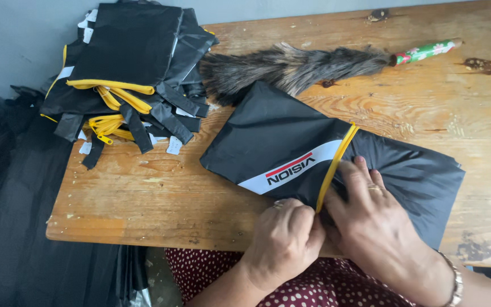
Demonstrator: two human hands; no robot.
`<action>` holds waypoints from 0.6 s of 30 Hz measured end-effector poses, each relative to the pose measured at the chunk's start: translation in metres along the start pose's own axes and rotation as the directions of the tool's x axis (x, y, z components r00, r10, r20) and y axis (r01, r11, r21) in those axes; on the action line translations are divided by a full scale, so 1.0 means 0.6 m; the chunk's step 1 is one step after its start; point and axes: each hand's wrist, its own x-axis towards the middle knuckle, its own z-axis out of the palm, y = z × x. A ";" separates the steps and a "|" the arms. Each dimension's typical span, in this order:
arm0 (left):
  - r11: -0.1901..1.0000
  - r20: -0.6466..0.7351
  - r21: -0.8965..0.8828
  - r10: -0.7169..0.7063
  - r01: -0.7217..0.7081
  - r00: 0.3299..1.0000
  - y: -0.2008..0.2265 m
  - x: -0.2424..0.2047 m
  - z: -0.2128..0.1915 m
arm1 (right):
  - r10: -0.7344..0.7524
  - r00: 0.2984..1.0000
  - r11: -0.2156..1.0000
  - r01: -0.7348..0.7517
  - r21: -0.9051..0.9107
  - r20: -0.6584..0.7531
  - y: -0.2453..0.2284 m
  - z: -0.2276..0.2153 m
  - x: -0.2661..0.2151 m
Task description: The person places a small item into a black pouch, seals the yellow zipper, and places the pouch into a blue crate. They then unfold a larger black bag on the table and use a feather duster to wipe the surface.
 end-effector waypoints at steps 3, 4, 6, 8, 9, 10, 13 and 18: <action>0.996 -0.065 -0.011 -0.092 0.091 0.994 0.004 0.003 -0.001 | -0.024 0.998 0.941 0.005 0.337 0.052 0.020 -0.023 0.000; 0.996 -0.065 -0.015 -0.089 0.088 0.994 0.010 0.013 -0.009 | -0.020 0.998 0.943 0.002 0.333 0.052 0.027 -0.030 0.002; 0.913 -0.142 -0.268 -0.354 0.308 0.924 0.022 0.032 -0.026 | 0.052 0.989 0.716 -0.135 0.685 0.141 0.039 -0.043 0.007; 0.817 -0.126 -0.427 -0.479 0.388 0.869 0.019 0.020 -0.005 | 0.094 0.986 0.680 -0.165 0.714 0.138 0.061 -0.051 0.015; 0.689 -0.086 -0.569 -0.592 0.448 0.801 0.018 0.013 0.004 | 0.134 0.981 0.641 -0.191 0.743 0.137 0.071 -0.056 0.019; 0.691 -0.089 -0.570 -0.590 0.445 0.802 0.018 0.013 0.007 | 0.135 0.982 0.643 -0.189 0.742 0.134 0.078 -0.063 0.027; 0.403 0.051 -0.707 -0.790 0.581 0.610 0.015 0.013 0.013 | 0.205 0.978 0.694 -0.173 0.699 0.039 0.111 -0.067 0.052; 0.300 0.170 -0.782 -0.741 0.546 0.650 0.017 0.017 0.003 | 0.371 0.740 0.727 -0.608 0.321 0.562 0.182 -0.041 0.110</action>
